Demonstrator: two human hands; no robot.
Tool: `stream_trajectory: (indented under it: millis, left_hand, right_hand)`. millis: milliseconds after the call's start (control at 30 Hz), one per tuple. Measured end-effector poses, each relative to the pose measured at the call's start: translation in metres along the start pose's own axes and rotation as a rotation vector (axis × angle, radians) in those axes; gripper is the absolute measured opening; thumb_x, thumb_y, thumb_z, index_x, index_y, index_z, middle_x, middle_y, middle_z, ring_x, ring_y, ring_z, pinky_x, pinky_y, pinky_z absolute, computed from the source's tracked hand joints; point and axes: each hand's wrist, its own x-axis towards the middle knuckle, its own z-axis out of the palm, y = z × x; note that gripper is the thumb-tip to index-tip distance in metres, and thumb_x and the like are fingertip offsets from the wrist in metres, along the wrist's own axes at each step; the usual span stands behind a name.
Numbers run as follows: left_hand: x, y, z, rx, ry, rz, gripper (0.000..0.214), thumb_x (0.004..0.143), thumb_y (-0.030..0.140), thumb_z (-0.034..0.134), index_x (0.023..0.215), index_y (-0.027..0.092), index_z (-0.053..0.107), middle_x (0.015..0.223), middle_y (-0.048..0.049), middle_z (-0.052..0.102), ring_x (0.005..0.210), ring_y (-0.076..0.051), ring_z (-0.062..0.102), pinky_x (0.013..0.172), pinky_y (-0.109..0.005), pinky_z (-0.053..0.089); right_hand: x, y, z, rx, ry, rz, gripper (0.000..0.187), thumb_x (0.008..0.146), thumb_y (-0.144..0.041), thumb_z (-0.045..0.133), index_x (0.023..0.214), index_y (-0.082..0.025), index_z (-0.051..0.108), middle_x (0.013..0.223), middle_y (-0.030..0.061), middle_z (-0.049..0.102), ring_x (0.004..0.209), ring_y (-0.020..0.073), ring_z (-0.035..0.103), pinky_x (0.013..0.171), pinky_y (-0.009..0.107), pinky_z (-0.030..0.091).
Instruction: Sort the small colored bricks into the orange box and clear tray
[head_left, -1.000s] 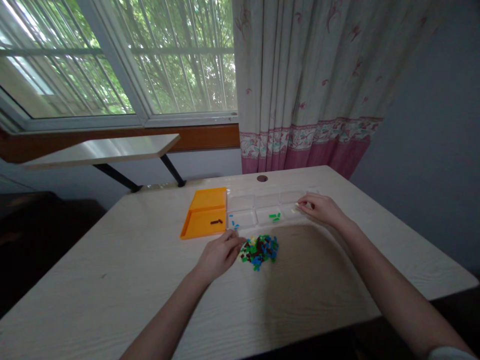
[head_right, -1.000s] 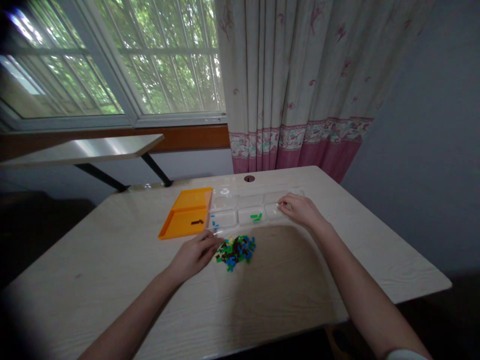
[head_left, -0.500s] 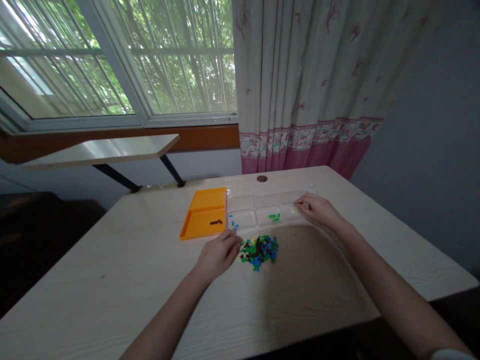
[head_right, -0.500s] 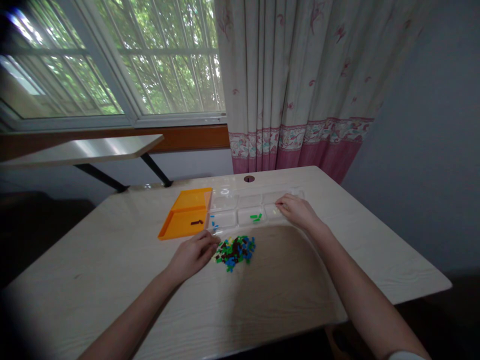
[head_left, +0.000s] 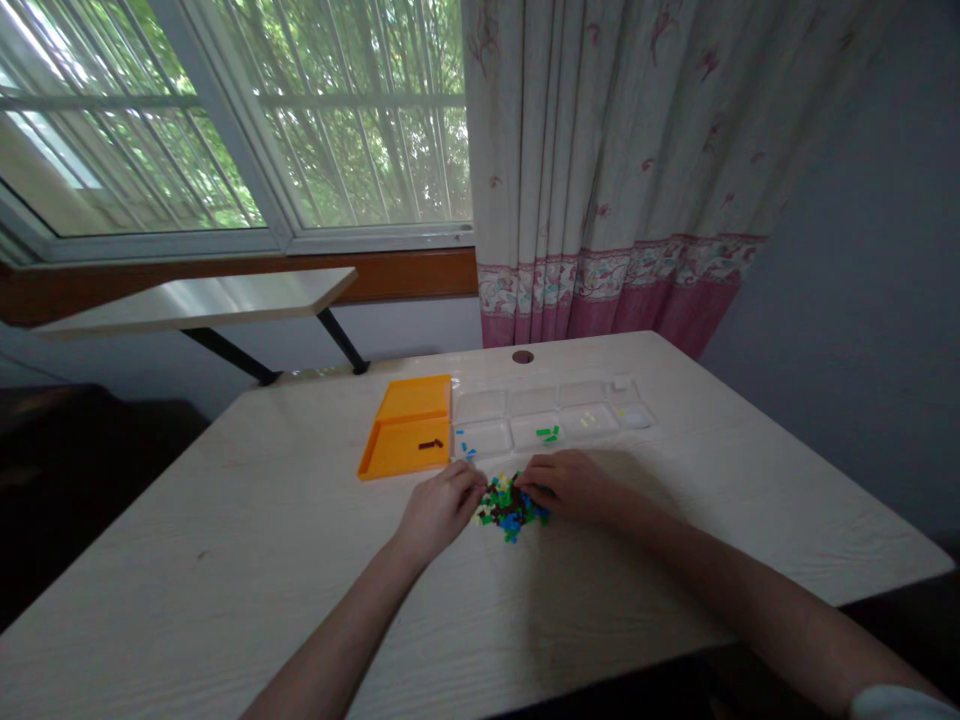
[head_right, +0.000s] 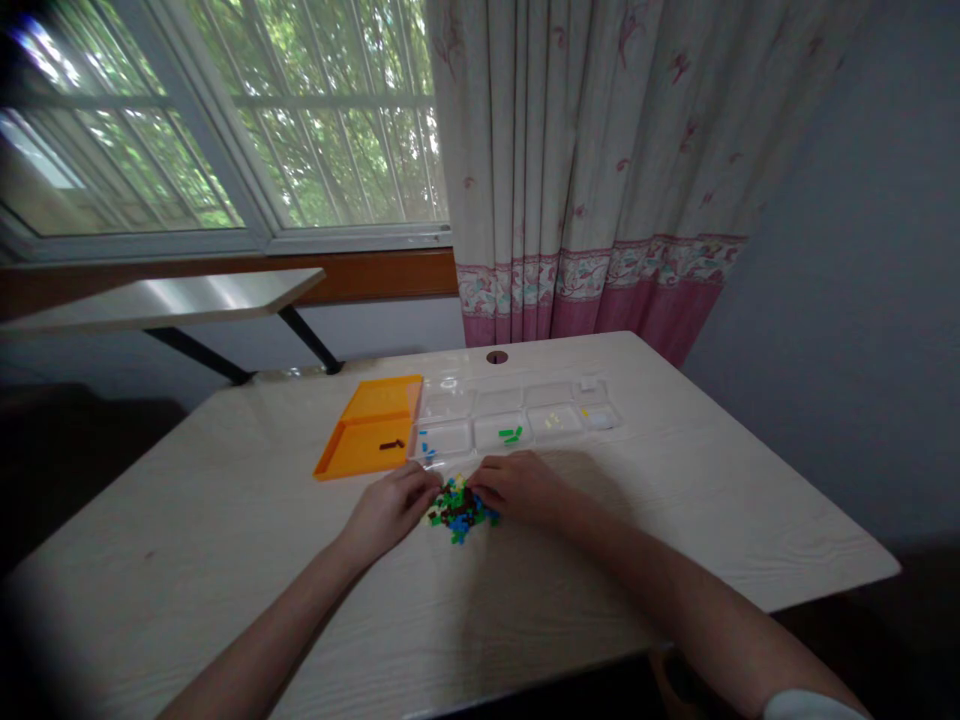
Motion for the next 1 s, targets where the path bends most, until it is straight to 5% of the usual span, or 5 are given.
stream_trajectory:
  millis: [333,1000]
  left_hand:
    - [-0.002,0.016,0.001,-0.164,0.072,0.157,0.017,0.085,0.025,0.044,0.087,0.017,0.059,0.079,-0.0037,0.058,0.072,-0.012,0.055,0.063,-0.020,0.044]
    - [-0.001,0.017,0.002,-0.170,0.145,0.213,0.015,0.085,0.024,0.046,0.086,0.017,0.059,0.075,-0.0033,0.058,0.066,-0.010,0.054,0.059,-0.019,0.043]
  right_hand:
    - [0.003,-0.008,0.014,0.043,0.113,0.062,0.013,0.081,-0.027,0.055,0.090,-0.021,0.062,0.082,0.0011,0.064,0.070,0.0124,0.059,0.063,0.022,0.043]
    - [0.002,-0.006,0.022,0.102,0.198,0.003,0.011,0.081,-0.028,0.056,0.086,-0.020,0.062,0.076,0.0009,0.063,0.066,0.0114,0.058,0.061,0.021,0.042]
